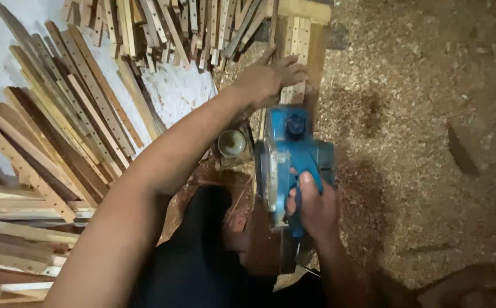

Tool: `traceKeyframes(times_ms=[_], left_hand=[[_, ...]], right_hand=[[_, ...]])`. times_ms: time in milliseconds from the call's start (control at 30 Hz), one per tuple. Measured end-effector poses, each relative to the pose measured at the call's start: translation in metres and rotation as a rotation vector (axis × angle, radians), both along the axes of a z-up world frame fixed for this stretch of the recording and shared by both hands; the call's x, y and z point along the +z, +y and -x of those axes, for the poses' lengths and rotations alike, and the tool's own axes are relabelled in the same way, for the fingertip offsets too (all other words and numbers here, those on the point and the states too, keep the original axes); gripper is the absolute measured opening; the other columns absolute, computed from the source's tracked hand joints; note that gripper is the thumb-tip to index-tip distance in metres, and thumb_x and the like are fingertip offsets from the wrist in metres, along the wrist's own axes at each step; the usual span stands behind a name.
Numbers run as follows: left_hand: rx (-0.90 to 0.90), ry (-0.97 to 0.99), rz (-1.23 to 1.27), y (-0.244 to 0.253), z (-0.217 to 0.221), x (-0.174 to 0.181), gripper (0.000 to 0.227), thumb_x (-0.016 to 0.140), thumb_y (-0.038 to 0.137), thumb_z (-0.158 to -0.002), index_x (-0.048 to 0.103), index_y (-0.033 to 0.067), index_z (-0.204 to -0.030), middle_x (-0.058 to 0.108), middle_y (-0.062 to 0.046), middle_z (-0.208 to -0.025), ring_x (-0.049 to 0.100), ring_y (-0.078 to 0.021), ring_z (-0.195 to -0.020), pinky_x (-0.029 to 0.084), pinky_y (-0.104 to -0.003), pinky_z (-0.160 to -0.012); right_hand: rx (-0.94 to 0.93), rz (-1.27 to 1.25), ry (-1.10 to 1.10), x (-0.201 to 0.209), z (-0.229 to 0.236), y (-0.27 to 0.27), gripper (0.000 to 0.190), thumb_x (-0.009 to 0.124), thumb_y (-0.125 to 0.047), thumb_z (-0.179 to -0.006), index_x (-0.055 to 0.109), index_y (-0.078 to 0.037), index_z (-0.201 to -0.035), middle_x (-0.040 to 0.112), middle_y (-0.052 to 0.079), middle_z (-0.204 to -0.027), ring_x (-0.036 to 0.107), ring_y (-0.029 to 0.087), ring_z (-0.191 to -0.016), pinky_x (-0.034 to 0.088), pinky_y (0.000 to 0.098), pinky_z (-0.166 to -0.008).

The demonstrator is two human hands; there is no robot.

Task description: Planing thin wooden strips using an electric hand planer on a wooden guide

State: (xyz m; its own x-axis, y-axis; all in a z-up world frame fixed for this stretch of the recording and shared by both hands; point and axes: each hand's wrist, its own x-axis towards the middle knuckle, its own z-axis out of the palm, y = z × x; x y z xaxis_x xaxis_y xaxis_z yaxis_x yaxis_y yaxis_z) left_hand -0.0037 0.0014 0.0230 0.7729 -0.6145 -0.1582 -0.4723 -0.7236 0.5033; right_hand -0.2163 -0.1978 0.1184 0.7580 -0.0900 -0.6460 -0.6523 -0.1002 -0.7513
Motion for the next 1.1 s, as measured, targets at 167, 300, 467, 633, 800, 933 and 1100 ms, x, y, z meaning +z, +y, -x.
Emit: traceKeyframes(times_ms=[167,300,467,633,800,933,1100], left_hand=[[0.002,0.031,0.004,0.003,-0.003,0.002,0.097,0.049,-0.018,-0.073,0.041,0.0358,-0.153,0.036,0.008,-0.163,0.024,-0.0208,-0.154,-0.001,-0.059,-0.125],[0.055,0.065,0.151,0.003,-0.009,-0.023,0.093,0.053,-0.007,-0.070,0.046,0.0320,-0.153,0.042,0.001,-0.162,0.028,-0.0219,-0.153,0.007,-0.059,-0.125],[0.242,0.401,0.365,0.009,-0.015,-0.006,0.083,0.047,-0.010,-0.087,0.042,0.0383,-0.154,0.026,-0.006,-0.169,0.021,-0.0311,-0.156,0.002,-0.060,-0.125],[0.453,0.302,0.955,0.032,-0.018,-0.026,0.067,0.032,-0.009,-0.100,0.035,0.0263,-0.158,0.036,-0.020,-0.166,0.038,-0.0402,-0.154,0.031,-0.051,-0.127],[0.526,-0.206,0.844,0.058,-0.017,-0.045,0.084,0.043,-0.021,-0.085,0.040,0.0192,-0.158,0.043,-0.015,-0.164,0.063,-0.0342,-0.142,0.046,-0.036,-0.126],[0.553,-0.383,0.413,0.041,-0.015,-0.024,0.068,0.066,-0.004,-0.090,0.041,0.0079,-0.152,0.056,-0.016,-0.150,0.057,-0.0378,-0.134,0.046,-0.048,-0.114],[-0.043,-0.302,-0.084,0.010,-0.016,-0.040,0.078,0.050,0.004,-0.097,0.027,0.0425,-0.162,0.019,0.001,-0.172,0.014,-0.0275,-0.158,-0.012,-0.056,-0.124]], right_hand=[[0.055,-0.019,0.012,-0.011,0.018,-0.018,0.045,0.055,-0.038,-0.097,0.069,0.003,-0.112,0.060,0.008,-0.064,0.055,0.019,-0.051,0.048,0.0346,-0.050],[-0.004,-0.050,-0.019,-0.008,-0.006,-0.006,0.043,0.057,-0.036,-0.098,0.062,0.005,-0.089,0.058,0.011,-0.066,0.053,0.021,-0.049,0.046,0.0350,-0.049],[0.095,-0.072,-0.228,-0.021,-0.043,0.000,0.041,0.054,-0.035,-0.100,0.061,0.001,-0.082,0.058,0.009,-0.060,0.054,0.020,-0.040,0.046,0.0327,-0.039],[0.016,-0.346,-0.279,-0.033,-0.091,0.006,0.031,0.064,-0.028,-0.102,0.062,-0.004,-0.082,0.065,0.011,-0.077,0.057,0.016,-0.044,0.054,0.0331,-0.039],[0.140,0.136,-0.178,0.012,-0.142,0.044,0.053,0.045,-0.056,-0.098,0.067,-0.008,-0.096,0.055,-0.001,-0.062,0.052,0.013,-0.044,0.044,0.0309,-0.038],[0.138,0.124,-0.244,0.016,-0.127,0.033,0.065,0.045,-0.062,-0.091,0.067,-0.001,-0.094,0.058,0.005,-0.064,0.056,0.017,-0.050,0.048,0.0323,-0.049],[0.193,0.082,-0.239,-0.004,-0.040,-0.015,0.041,0.052,-0.046,-0.102,0.071,-0.009,-0.101,0.070,0.004,-0.066,0.064,0.013,-0.045,0.055,0.0269,-0.040]])
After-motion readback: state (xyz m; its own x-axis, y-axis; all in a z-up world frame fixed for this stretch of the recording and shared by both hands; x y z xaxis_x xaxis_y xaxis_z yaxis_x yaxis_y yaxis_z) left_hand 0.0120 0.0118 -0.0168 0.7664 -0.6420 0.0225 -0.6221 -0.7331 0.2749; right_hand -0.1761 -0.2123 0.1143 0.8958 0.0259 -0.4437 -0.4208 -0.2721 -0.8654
